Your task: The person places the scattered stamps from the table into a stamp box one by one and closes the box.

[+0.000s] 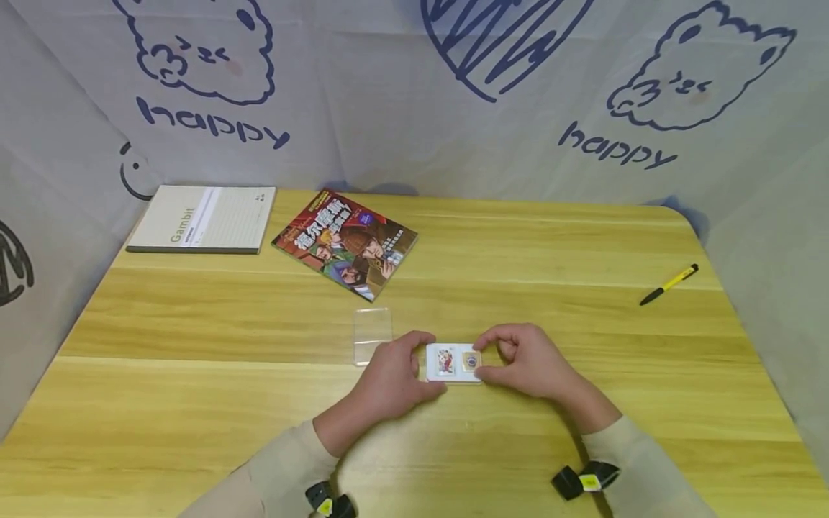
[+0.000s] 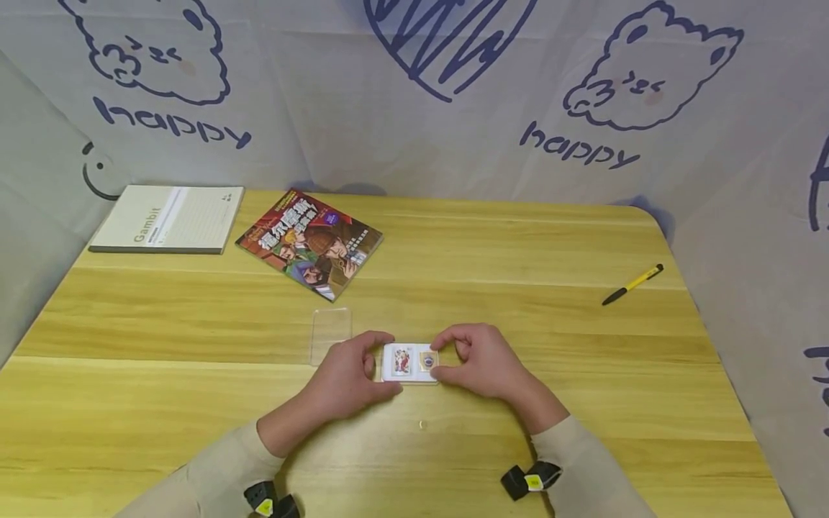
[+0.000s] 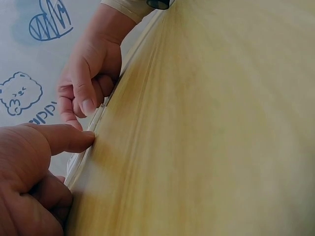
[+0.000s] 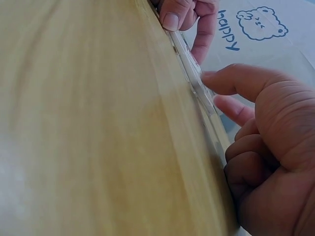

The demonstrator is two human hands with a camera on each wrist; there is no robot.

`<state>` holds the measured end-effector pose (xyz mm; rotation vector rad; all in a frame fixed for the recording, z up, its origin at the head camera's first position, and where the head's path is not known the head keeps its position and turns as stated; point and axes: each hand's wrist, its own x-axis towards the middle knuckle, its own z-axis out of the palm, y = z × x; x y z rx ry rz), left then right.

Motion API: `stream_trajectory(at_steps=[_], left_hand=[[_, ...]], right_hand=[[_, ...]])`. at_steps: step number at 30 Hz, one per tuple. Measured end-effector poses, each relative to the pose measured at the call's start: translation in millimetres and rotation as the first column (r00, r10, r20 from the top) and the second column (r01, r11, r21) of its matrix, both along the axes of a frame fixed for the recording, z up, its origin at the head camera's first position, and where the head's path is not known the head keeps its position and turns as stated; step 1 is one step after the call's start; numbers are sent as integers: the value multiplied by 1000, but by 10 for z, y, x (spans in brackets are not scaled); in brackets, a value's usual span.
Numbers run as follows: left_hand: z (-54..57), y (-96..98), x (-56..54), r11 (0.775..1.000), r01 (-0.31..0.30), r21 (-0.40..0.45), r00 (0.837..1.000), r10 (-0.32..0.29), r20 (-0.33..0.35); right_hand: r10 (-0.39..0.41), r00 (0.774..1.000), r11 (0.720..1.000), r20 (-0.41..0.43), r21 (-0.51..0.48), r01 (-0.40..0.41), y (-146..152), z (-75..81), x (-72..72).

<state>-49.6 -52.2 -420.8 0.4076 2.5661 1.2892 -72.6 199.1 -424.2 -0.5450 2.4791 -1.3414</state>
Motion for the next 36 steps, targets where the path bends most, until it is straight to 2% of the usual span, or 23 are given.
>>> stream_trajectory(at_steps=[7,17,24,28,32,36], left_hand=[[3,-8,12,1000,-4,1,1000,4,-1],[12,-14,8,1000,0,8,1000,0,-9],[17,-6,15,1000,-3,21,1000,3,-3],[39,-24,58,999,28,44,1000,-28,5],[96,-150,83,997,45,59,999,-44,-8],[147,-430,12,999,-1,51,1000,3,-29]], right_hand=[[37,999,999,14,-40,-36,15,26,43],[35,999,996,2,88,-35,-2,21,56],[19,1000,995,6,98,-19,-7,38,48],[21,1000,995,8,97,-21,-5,42,48],[24,1000,995,-1,99,-24,-2,33,48],[22,1000,994,-10,109,-21,-4,12,45]])
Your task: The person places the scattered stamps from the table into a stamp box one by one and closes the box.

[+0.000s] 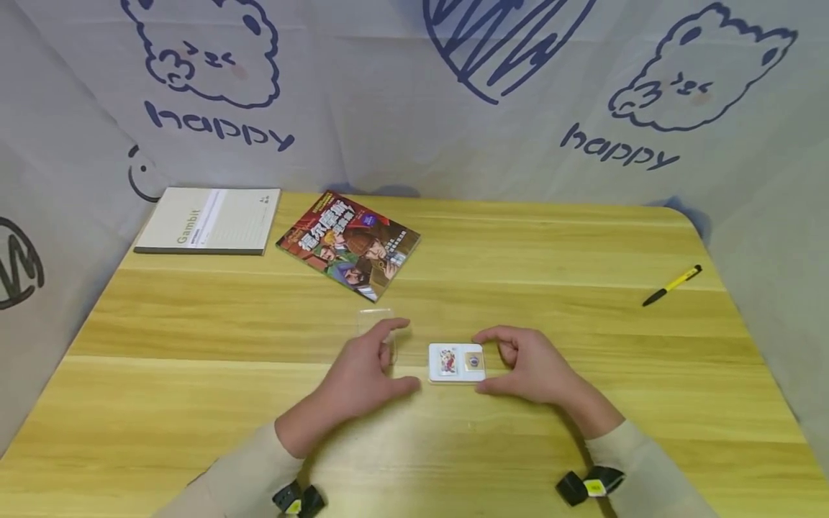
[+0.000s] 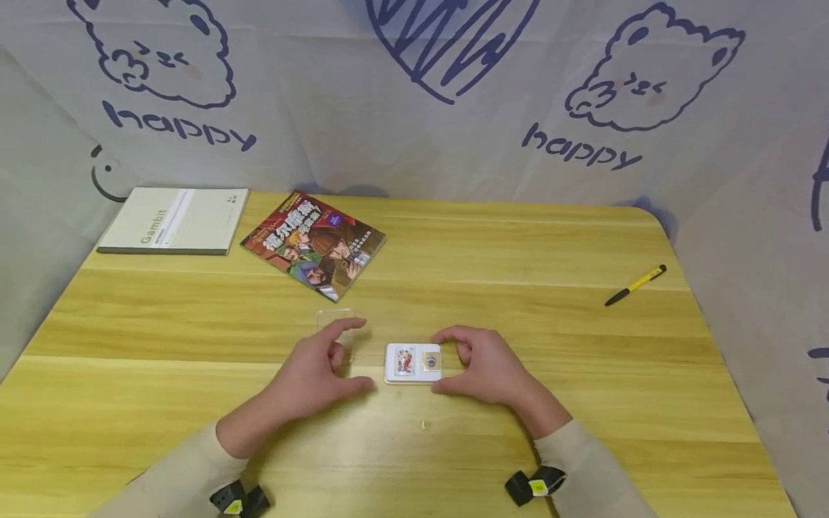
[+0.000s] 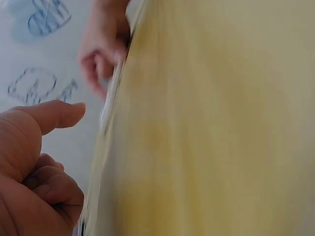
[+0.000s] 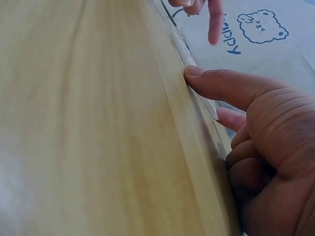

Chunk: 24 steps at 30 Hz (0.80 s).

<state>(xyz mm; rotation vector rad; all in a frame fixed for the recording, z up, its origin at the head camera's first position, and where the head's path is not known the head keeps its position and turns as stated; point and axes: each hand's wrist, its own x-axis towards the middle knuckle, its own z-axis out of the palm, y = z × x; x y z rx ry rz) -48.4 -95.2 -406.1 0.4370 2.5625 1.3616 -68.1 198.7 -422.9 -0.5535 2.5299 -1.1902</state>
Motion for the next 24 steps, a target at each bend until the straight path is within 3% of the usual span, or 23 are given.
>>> stream_trajectory(at_steps=[4,9,24], left_hand=[[6,-278,-119,999,-47,-12,999,47,6],[-5,-479,-213,997,-71,-34,997,72,34],[-40,-524,-217,983,-63,-171,997,69,28]], right_hand=[[-12,1000,1000,9,13,11,2,-8,-3],[-13,1000,1000,12,12,13,-11,-5,-3],[-4,1000,1000,-1,5,4,0,8,1]])
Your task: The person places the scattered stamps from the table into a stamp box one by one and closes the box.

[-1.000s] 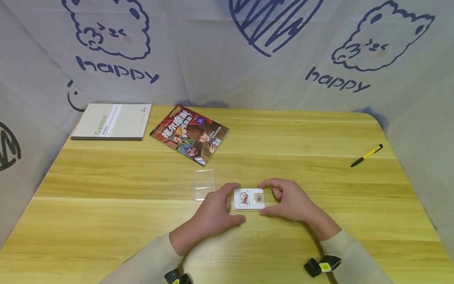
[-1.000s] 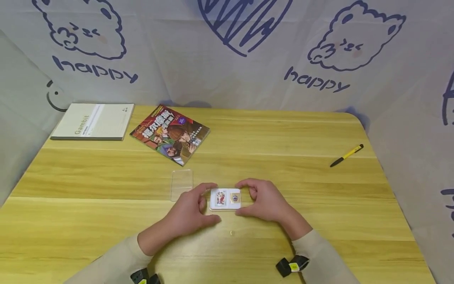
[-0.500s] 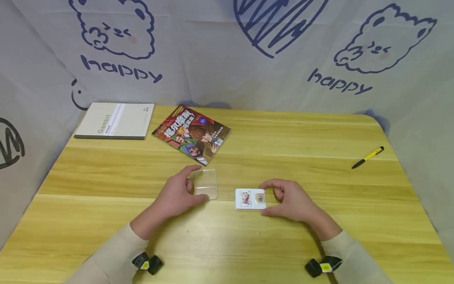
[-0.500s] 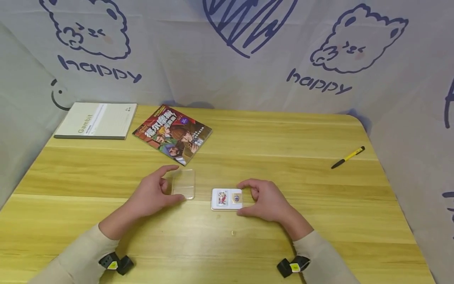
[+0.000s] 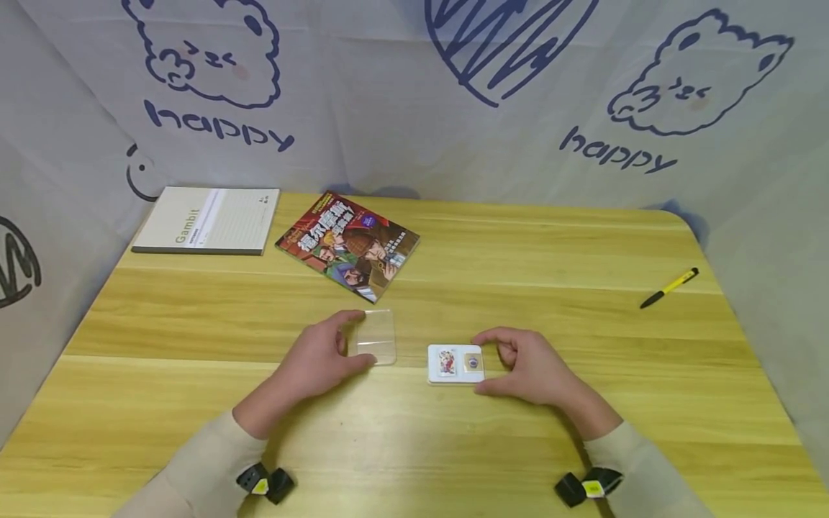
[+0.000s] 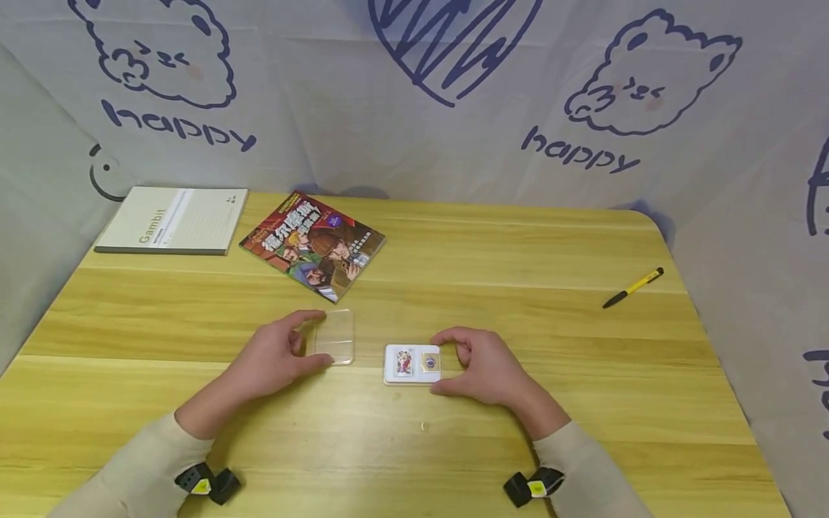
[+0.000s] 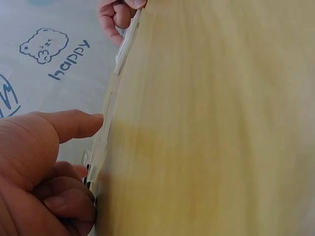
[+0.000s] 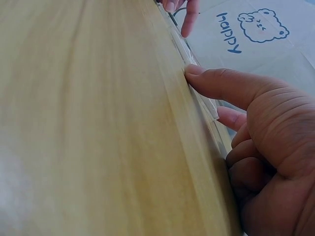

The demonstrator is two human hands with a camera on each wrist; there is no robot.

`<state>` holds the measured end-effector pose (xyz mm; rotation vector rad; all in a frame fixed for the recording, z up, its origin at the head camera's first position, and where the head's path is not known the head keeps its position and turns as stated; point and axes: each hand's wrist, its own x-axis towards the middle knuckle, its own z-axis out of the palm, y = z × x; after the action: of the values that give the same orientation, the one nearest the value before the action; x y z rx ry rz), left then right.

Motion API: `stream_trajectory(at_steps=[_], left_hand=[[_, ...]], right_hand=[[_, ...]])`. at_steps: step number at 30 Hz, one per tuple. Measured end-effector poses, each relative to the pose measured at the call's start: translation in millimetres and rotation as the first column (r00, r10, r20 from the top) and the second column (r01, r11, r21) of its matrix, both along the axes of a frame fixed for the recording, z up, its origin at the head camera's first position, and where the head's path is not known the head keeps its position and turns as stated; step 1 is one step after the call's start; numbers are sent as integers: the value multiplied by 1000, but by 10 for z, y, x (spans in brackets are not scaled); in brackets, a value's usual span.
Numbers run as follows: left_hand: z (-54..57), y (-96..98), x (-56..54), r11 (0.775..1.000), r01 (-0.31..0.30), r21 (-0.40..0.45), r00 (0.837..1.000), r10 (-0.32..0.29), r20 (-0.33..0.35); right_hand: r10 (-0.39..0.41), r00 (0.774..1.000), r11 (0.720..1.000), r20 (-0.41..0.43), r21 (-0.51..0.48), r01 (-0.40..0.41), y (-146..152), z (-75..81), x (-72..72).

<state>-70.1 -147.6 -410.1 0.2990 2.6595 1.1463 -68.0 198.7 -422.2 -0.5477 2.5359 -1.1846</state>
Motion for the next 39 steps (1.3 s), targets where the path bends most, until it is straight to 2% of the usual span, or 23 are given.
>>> stream_trajectory(at_steps=[5,12,18,28,34,39], left_hand=[[7,20,49,998,-4,-60,1000,2,-26],[7,-25,81,999,9,-50,1000,-10,-26],[7,-66,87,995,42,-89,998,-46,-46],[17,-81,77,998,-11,-59,993,4,-120],[20,-79,30,992,49,-120,995,-58,-77],[37,-67,46,986,66,-154,990,-84,-109]], right_hand=[[0,1000,1000,-1,-4,0,2,-7,-3],[1,1000,1000,1,-8,-1,4,-12,-3],[1,1000,1000,6,-9,-1,-1,-11,-3],[-7,1000,1000,13,-8,7,-6,-3,-4],[-6,1000,1000,11,-17,7,-9,-8,-3],[-4,1000,1000,8,-25,4,-5,-12,-2]])
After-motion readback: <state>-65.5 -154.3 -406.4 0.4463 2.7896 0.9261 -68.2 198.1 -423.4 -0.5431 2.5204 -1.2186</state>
